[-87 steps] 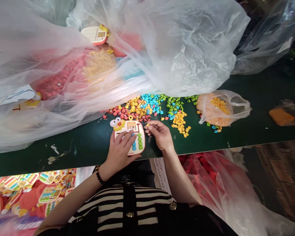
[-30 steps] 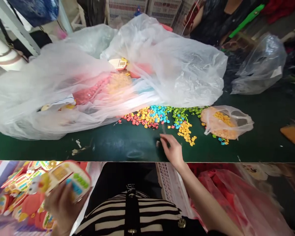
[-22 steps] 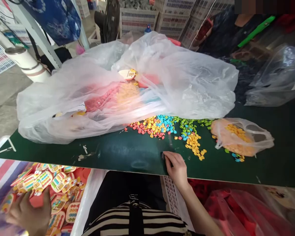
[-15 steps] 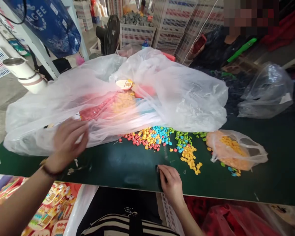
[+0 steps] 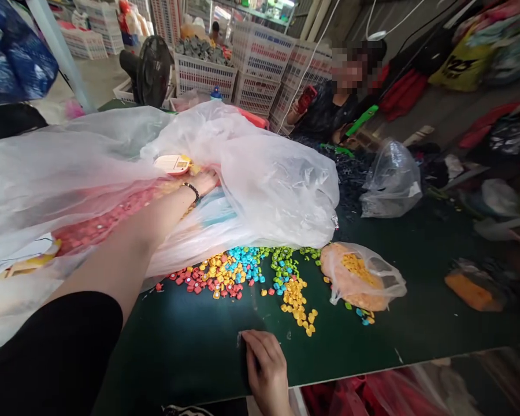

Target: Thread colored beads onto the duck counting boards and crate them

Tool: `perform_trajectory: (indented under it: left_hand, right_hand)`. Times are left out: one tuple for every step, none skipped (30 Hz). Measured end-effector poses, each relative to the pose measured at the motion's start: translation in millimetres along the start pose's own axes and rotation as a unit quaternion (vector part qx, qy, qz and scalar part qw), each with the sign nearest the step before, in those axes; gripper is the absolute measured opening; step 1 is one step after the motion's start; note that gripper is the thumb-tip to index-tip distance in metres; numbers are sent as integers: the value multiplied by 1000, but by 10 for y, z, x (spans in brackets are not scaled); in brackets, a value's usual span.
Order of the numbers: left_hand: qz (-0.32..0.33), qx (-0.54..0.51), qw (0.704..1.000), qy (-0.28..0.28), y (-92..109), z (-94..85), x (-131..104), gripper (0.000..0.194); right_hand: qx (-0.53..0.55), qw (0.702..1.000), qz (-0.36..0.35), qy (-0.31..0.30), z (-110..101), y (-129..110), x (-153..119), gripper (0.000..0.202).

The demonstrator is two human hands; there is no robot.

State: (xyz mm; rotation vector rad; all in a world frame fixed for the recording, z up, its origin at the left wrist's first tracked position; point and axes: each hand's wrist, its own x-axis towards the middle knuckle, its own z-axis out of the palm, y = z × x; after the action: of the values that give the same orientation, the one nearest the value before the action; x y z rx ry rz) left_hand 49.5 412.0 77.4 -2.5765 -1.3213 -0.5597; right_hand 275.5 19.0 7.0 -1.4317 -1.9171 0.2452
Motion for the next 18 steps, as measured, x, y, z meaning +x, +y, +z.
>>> perform_trajectory:
  left_hand:
    - [-12,7,1000,-3,-3,-4,-17,38]
    - [-27,10,999,-14,-17,-34,-56,38]
    - [-44,15,999,-24,-44,-90,-118,38]
    - [-59,22,998,-28,-86,-173,-201,38]
    - [-75,30,996,-31,-141,-282,-301,38]
    - [-89,40,995,-31,-210,-416,-415,38]
    - [-102,51,993,-29,-288,-573,-541,37]
    - [-114,61,991,-24,-373,-751,-675,35]
    - [-124,71,990,-17,-459,-948,-815,34]
    - [-137,79,987,-9,-537,-1159,-959,41]
    - [-151,86,985,0,-599,-1380,-1105,51]
    - [-163,94,982,10,-631,-1604,-1252,60]
    - [-167,101,981,18,-622,-1823,-1399,67]
    - [-159,103,982,23,-561,-2026,-1545,69]
    - [-122,106,986,43,-440,-2203,-1687,69]
    - [-66,101,992,34,-258,-2344,-1828,64]
    - [-3,87,996,23,-19,-2440,-1965,55]
    - [63,67,996,9,264,-2482,-2100,45]
  right_hand:
    - [2,1000,4,0,0,5,-1,32]
    - [3,1000,6,0,0,9,-1,32]
    - [4,1000,5,-2,1,14,-1,32]
    - [4,1000,3,-3,3,18,-1,32]
    - [5,1000,-1,-4,4,22,0,31]
    - [5,1000,-6,-3,6,25,0,31]
    - [6,1000,-12,-1,8,28,1,30]
    - [6,1000,-17,2,10,31,2,29]
    - [6,1000,-21,5,12,32,3,29]
    - [6,1000,-24,8,14,33,5,28]
    - [6,1000,-26,11,16,33,9,27]
    - [6,1000,-26,13,17,32,14,27]
    - [7,1000,-25,14,18,29,21,26]
    - [9,1000,-24,13,20,24,32,25]
    - [11,1000,-21,10,23,16,47,24]
    - [14,1000,-15,6,29,5,67,23]
    - [19,1000,-6,1,39,-9,93,23]
    - [26,1000,4,-6,56,-28,127,22]
